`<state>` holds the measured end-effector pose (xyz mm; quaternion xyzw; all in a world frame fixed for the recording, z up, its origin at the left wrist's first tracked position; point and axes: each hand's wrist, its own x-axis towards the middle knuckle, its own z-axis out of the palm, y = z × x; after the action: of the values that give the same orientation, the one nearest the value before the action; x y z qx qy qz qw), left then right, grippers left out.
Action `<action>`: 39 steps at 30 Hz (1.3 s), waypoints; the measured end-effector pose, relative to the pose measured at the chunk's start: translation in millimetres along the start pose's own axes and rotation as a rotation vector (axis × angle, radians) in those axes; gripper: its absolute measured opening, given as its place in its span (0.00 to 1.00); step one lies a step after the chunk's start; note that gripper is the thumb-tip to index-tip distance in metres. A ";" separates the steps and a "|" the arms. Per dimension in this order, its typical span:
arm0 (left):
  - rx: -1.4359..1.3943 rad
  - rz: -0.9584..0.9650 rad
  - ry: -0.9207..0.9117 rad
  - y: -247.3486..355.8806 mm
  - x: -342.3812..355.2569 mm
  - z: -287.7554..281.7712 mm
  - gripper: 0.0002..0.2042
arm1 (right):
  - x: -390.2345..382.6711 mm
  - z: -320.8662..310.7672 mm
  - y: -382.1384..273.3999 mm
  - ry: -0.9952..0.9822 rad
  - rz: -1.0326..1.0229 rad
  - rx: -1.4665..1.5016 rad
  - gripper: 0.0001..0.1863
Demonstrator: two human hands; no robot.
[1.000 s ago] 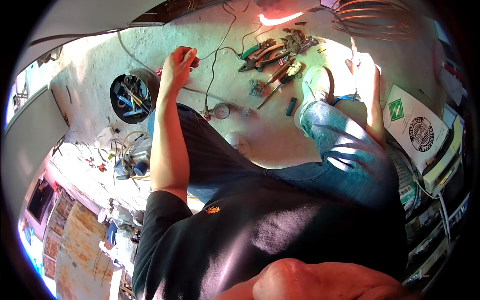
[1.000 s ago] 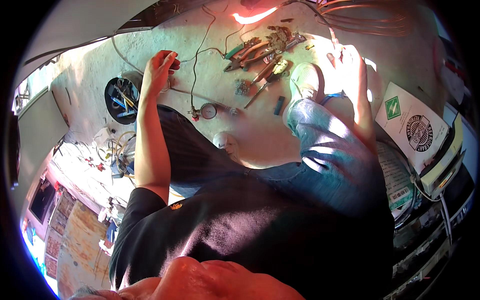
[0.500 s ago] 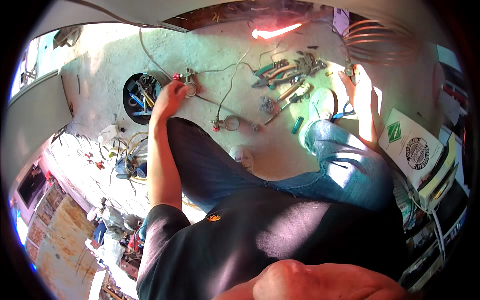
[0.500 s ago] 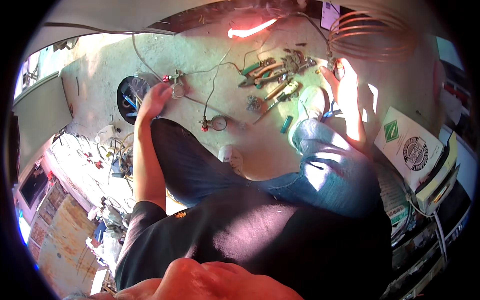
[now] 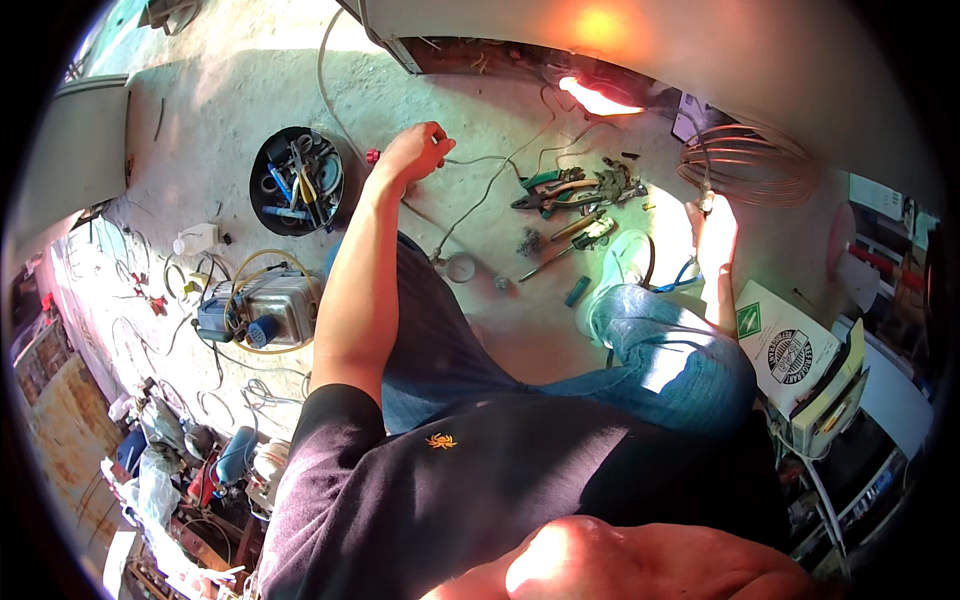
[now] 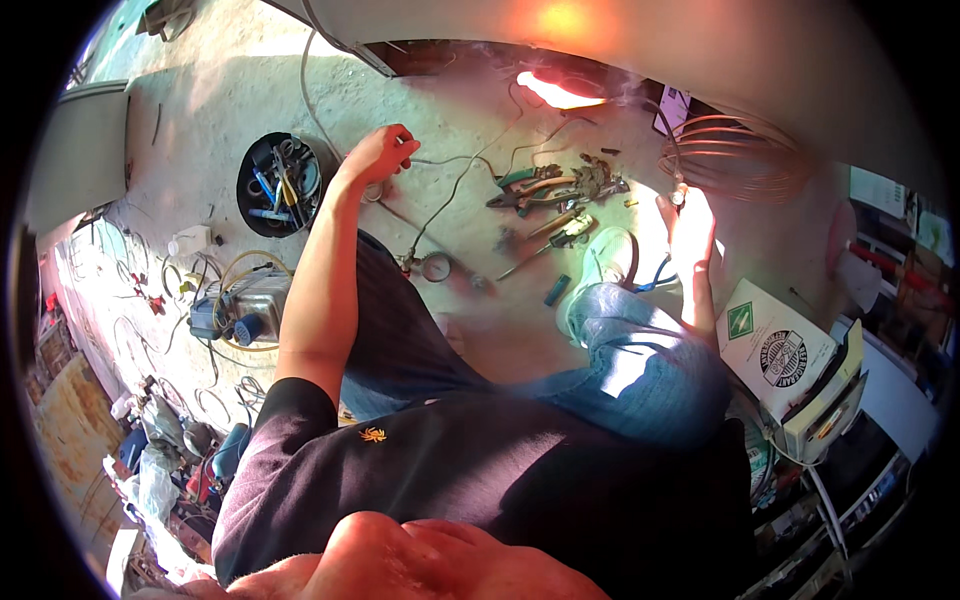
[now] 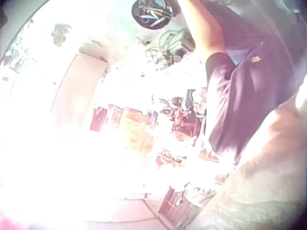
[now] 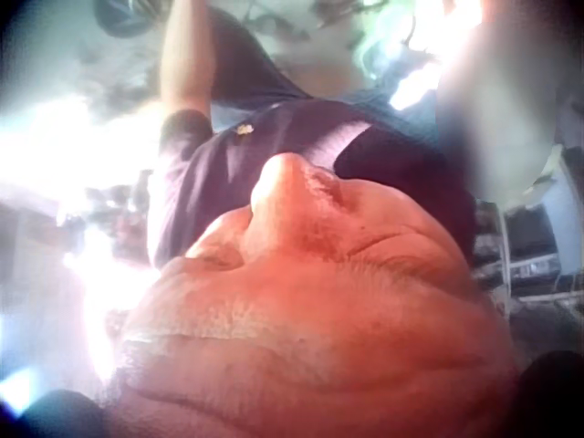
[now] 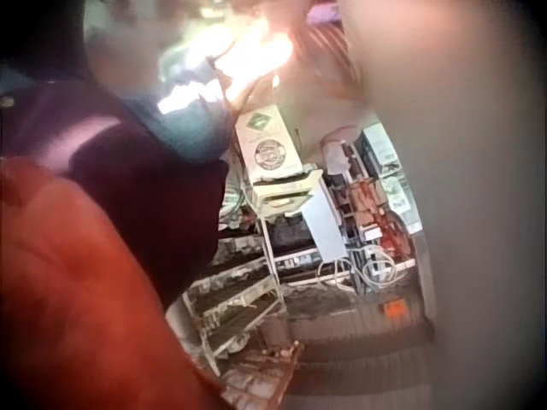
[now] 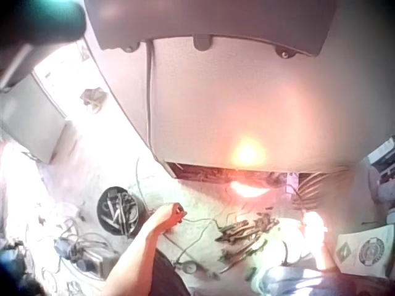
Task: The person sits on the floor and uses a soldering iron to heat and join wires inside an appliance. They manipulate the wires with pliers and their hands, applying heat to the connection points.
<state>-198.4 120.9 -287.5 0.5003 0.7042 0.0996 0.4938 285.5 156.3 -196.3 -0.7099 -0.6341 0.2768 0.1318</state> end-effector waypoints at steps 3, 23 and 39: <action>0.052 0.039 0.023 1.8 11.9 6.6 0.18 | -4.1 -9.2 -7.6 0.036 0.059 -0.073 0.10; 0.170 0.063 -0.019 8.9 59.1 50.7 0.18 | -61.7 -41.6 53.4 -0.013 0.099 0.374 0.10; 0.142 0.159 0.142 33.8 90.3 78.6 0.16 | -106.6 -56.6 81.7 0.004 0.473 0.677 0.23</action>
<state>-116.4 181.9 -358.5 0.5798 0.7009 0.1237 0.3965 380.3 48.7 -170.2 -0.7531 -0.3262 0.4911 0.2920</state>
